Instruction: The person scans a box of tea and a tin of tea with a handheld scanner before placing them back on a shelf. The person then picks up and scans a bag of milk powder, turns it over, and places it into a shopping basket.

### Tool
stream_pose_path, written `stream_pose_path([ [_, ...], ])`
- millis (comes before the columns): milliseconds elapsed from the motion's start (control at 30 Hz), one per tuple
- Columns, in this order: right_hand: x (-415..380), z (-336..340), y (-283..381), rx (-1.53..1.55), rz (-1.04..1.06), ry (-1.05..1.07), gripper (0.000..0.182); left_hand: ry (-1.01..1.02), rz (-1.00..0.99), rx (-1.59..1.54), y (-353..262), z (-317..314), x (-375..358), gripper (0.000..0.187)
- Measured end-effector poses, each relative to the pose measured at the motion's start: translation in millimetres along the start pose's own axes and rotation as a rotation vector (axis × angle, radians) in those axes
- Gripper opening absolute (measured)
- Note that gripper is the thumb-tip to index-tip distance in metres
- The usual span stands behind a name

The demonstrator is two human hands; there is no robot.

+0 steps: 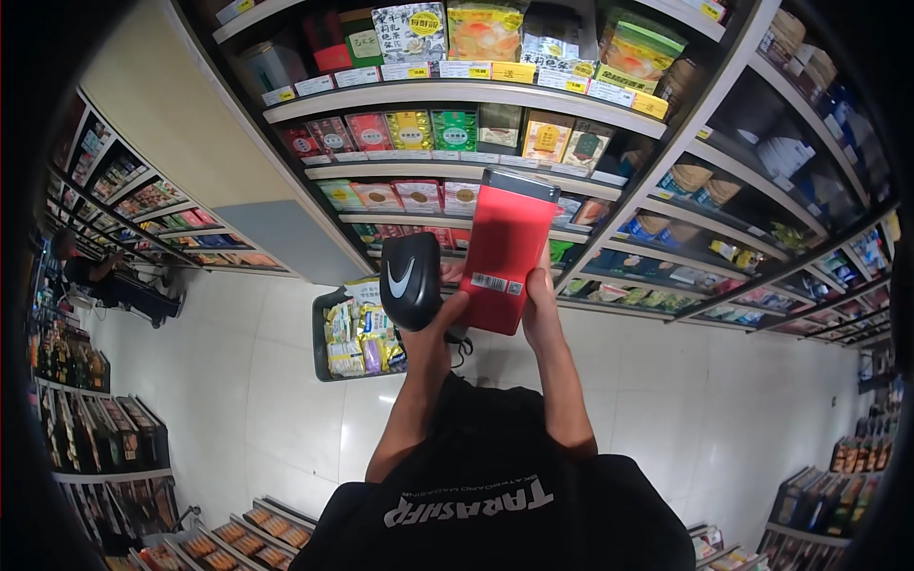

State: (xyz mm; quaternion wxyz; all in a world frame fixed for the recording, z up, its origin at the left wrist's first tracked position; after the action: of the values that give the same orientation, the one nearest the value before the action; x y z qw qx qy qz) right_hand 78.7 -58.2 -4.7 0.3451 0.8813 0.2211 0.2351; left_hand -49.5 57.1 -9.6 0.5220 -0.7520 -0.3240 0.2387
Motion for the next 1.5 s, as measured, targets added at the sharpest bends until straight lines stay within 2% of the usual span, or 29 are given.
stream_pose_path([
  [33, 0.9, 2.9, -3.5, -0.03, -0.006, 0.05, 0.09, -0.001, -0.016, 0.0, -2.8, -1.1, 0.3, 0.058],
  [133, -0.9, 6.4, -5.5, 0.099, -0.06, 0.004, 0.082, 0.046, -0.014, 0.023, -9.5, -4.1, 0.3, 0.052],
  [233, -6.8, 21.5, -8.2, 0.269, -0.191, -0.152, 0.062, 0.164, 0.05, 0.106, -14.1, -5.2, -3.0, 0.046],
  [367, -0.5, 11.8, -9.3, 0.668, -0.155, 0.094, 0.065, 0.215, 0.05, 0.156, -12.0, -7.1, -6.9, 0.047],
  [467, -3.8, 9.0, -9.3, 0.893, -0.187, 0.036, 0.067, 0.184, 0.043, 0.186, -17.0, -3.5, -7.9, 0.047],
  [567, -3.4, 12.4, -13.9, 1.037, -0.172, 0.084, 0.069, 0.135, 0.067, 0.244, -20.7, -0.8, -7.2, 0.046],
  [700, -3.6, -2.1, -28.6, 0.947, -0.28, 0.051, 0.081, 0.194, 0.068, 0.155, -18.2, -5.3, -11.4, 0.047],
  [800, -5.1, -6.7, -40.6, 0.933, -0.339, 0.045, 0.077, 0.218, -0.007, 0.113, -24.4, -15.3, -15.8, 0.044],
  [1000, -6.4, -2.2, -52.2, 0.954, -0.395, 0.049, 0.071, 0.195, 0.003, 0.085, -16.0, -13.2, -15.9, 0.047],
  [1133, -4.1, -0.1, -50.1, 0.917, -0.383, 0.023, 0.067, 0.228, 0.036, 0.112, -9.0, -11.3, -15.4, 0.049],
  [1200, -5.5, 0.2, -44.9, 0.788, -0.356, -0.027, 0.054, 0.234, 0.044, 0.128, -7.3, -11.3, -15.2, 0.049],
  [1433, -7.5, -9.6, -34.4, 0.782, -0.337, 0.028, 0.053, 0.21, 0.029, 0.086, -14.3, -14.9, -19.1, 0.049],
  [1500, -7.3, -9.7, -32.4, 0.838, -0.318, 0.045, 0.063, 0.21, 0.025, 0.077, -14.5, -15.5, -19.6, 0.05],
])
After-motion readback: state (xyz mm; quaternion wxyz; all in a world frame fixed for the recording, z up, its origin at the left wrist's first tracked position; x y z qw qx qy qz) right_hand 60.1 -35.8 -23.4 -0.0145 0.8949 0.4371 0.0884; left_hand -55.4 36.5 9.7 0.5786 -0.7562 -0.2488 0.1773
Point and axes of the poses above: each hand's wrist, its own x-axis towards the middle knuckle, its own z-axis out of the back of the hand, y = z × x, the point moved 7 cm from there along x, towards the middle knuckle, and after that the axes turned 15 degrees about x, right-handed, at the moved point
